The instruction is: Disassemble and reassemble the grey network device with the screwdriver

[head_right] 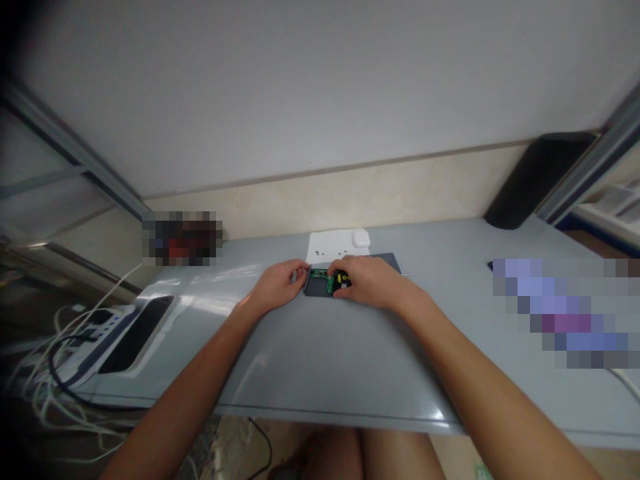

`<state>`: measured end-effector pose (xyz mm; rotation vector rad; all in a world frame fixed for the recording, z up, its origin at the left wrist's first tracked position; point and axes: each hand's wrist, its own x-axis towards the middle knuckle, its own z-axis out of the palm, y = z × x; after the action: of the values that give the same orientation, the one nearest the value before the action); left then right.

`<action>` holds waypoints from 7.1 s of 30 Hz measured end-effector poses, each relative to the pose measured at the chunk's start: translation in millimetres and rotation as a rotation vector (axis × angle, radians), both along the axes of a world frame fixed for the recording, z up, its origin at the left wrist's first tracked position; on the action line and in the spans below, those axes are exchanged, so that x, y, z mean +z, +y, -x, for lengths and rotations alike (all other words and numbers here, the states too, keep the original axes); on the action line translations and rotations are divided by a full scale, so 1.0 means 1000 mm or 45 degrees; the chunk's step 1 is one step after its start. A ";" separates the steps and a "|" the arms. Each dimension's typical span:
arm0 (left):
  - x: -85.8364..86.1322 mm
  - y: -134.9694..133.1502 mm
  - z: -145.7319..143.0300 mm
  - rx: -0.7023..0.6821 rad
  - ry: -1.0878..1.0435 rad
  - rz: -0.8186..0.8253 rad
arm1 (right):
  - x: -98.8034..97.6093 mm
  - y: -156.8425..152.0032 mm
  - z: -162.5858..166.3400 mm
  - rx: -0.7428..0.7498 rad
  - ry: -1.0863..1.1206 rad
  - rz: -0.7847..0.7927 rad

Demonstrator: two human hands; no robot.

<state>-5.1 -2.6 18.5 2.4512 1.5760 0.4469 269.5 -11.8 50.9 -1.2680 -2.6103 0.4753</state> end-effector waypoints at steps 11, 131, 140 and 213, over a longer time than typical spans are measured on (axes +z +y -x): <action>-0.001 0.001 0.003 -0.060 -0.035 0.012 | 0.026 0.000 -0.009 -0.400 0.830 -0.275; -0.011 -0.027 -0.042 -0.219 -0.338 -0.254 | 0.010 0.004 -0.002 -0.559 1.266 -0.339; -0.014 -0.022 -0.043 -0.239 -0.359 -0.290 | 0.015 -0.001 0.002 -0.511 1.318 -0.314; -0.016 -0.023 -0.044 -0.351 -0.273 -0.072 | 0.012 0.001 0.024 -0.085 1.583 0.445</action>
<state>39.1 -25.5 2.4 2.5123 1.1378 0.6861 245.7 -10.8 62.8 -0.7009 -1.4517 1.2371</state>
